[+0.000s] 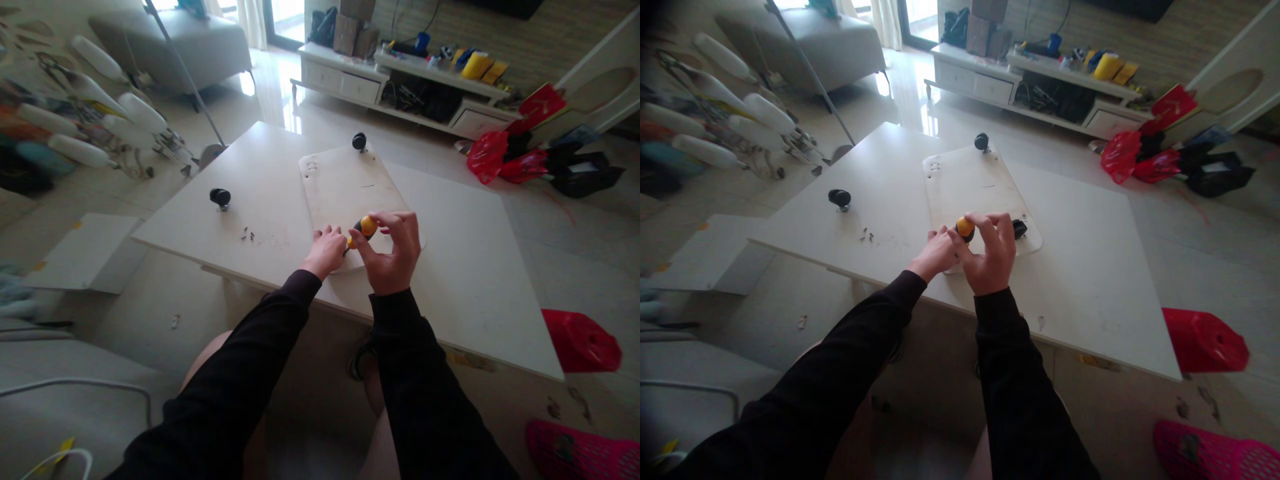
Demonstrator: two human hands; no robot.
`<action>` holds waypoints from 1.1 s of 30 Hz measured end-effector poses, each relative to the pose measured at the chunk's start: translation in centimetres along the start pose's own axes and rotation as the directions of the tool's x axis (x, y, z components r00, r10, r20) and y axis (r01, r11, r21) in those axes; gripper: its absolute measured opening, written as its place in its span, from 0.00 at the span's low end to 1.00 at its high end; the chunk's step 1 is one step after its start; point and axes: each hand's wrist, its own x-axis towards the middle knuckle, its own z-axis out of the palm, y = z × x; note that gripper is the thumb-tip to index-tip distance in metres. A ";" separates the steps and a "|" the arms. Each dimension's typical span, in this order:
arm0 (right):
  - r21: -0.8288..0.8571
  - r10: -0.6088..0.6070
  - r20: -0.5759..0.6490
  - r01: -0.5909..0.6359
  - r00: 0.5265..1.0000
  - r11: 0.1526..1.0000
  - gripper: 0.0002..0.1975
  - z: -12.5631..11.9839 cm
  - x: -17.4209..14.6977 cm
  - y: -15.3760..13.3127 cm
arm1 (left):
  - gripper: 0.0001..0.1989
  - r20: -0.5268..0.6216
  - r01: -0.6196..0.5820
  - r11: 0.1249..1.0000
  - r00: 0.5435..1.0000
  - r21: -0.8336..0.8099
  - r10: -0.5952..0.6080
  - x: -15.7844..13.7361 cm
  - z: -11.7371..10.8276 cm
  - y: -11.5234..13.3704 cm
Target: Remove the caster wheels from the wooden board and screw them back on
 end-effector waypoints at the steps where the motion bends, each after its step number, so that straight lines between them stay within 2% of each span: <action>1: -0.014 0.003 0.000 -0.003 1.000 1.000 0.14 0.0 0.0 0.0 | 0.16 -0.001 -0.007 1.000 1.000 0.018 0.007 0.0 -0.1 0.0; 6: -0.027 -0.035 0.046 0.036 0.998 0.999 0.17 -0.1 0.0 -0.1 | 0.15 0.009 -0.011 0.998 1.000 0.058 0.011 -0.2 -0.2 0.1; 10: -0.076 0.032 -0.004 -0.032 0.999 0.997 0.13 0.0 0.0 -0.1 | 0.21 -0.006 -0.012 1.000 1.000 0.025 0.012 -0.1 -0.1 0.0; 12: -0.062 0.037 -0.009 -0.037 0.999 0.997 0.13 0.0 0.0 0.0 | 0.19 -0.006 -0.016 0.999 1.000 0.038 0.017 0.0 0.0 0.0; 16: -0.010 -0.038 0.014 0.038 0.999 0.999 0.21 -0.2 0.0 0.0 | 0.14 -0.001 -0.009 0.998 1.000 0.060 0.009 0.1 0.2 -0.1; 18: -0.026 -0.055 0.027 0.055 0.998 0.998 0.19 -0.2 0.0 -0.1 | 0.16 -0.005 -0.009 0.999 1.000 0.051 0.010 0.1 0.2 -0.1; 23: -0.081 0.043 0.002 -0.042 0.999 0.996 0.16 0.3 -0.2 0.0 | 0.18 -0.005 -0.018 0.998 1.000 0.054 0.018 -0.1 0.0 -0.1; 28: 0.005 -0.035 0.044 0.035 0.998 0.999 0.23 0.1 -0.2 0.2 | 0.15 -0.012 -0.023 0.997 1.000 0.069 0.024 0.0 0.2 -0.1; 33: -0.033 0.019 0.048 -0.018 0.999 0.999 0.18 0.2 -0.2 0.1 | 0.16 -0.015 -0.024 0.998 1.000 0.056 0.025 0.3 0.5 -0.3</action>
